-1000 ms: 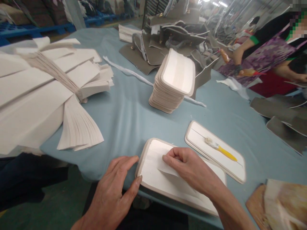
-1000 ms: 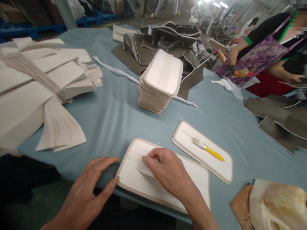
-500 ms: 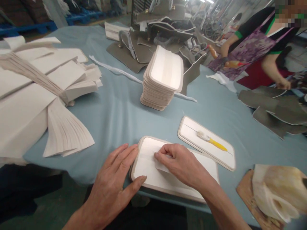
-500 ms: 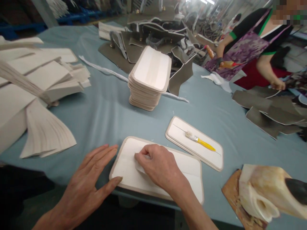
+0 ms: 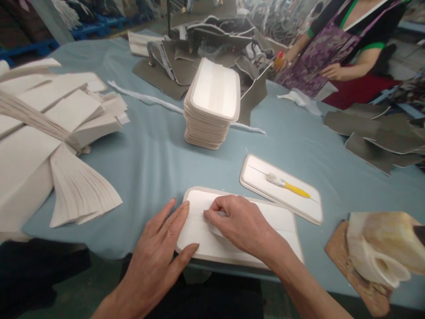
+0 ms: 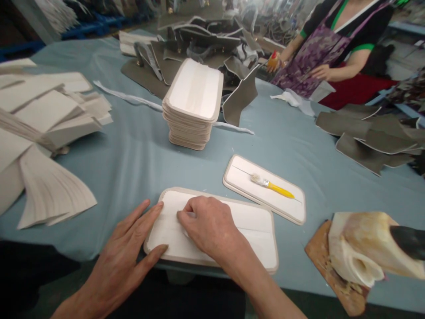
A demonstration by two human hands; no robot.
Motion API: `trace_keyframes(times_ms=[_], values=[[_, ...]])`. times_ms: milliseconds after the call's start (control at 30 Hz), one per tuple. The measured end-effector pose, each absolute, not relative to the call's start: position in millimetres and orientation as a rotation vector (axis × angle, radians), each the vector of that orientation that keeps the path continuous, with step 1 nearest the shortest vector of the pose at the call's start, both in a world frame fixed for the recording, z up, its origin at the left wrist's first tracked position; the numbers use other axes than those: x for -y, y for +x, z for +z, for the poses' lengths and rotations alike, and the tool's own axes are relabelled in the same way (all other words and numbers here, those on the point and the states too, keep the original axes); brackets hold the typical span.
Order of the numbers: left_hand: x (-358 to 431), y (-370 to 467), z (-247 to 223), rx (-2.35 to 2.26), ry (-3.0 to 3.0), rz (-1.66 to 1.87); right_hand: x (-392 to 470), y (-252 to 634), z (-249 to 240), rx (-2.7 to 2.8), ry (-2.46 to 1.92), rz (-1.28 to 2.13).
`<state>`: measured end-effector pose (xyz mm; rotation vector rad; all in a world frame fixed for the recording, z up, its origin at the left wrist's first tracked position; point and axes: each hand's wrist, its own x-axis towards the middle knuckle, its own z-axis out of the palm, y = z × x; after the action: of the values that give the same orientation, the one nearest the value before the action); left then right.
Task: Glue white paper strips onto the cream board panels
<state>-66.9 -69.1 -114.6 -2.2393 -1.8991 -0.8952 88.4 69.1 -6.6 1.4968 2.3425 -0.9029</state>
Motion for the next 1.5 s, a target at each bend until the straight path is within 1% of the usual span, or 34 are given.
trace_keyframes(times_ms=[167, 433, 633, 900, 1033, 1167, 1333, 1500], values=[[68, -62, -117, 1.952, -2.192, -0.897, -68, 90, -7, -2.342, 1.489, -0.818], [65, -63, -118, 1.886, -2.223, -0.911, -68, 91, -10, -2.362, 1.485, -0.816], [63, -62, -116, 1.774, -2.275, -0.828, -66, 90, -11, -2.378, 1.512, -0.799], [63, -63, -118, 1.776, -2.223, -0.742, -62, 111, 1, -2.360, 1.558, -0.816], [63, -63, -118, 1.781, -2.221, -0.705, -63, 142, 5, -2.294, 1.624, -0.860], [62, -64, -119, 1.773, -2.224, -0.725, -66, 188, -2, -2.263, 1.698, -0.944], [62, -67, -121, 1.767, -2.293, -0.731, -67, 242, -14, -2.244, 1.783, -1.135], [60, -66, -120, 1.791, -2.343, -0.808, -70, 273, -22, -2.255, 1.887, -1.336]])
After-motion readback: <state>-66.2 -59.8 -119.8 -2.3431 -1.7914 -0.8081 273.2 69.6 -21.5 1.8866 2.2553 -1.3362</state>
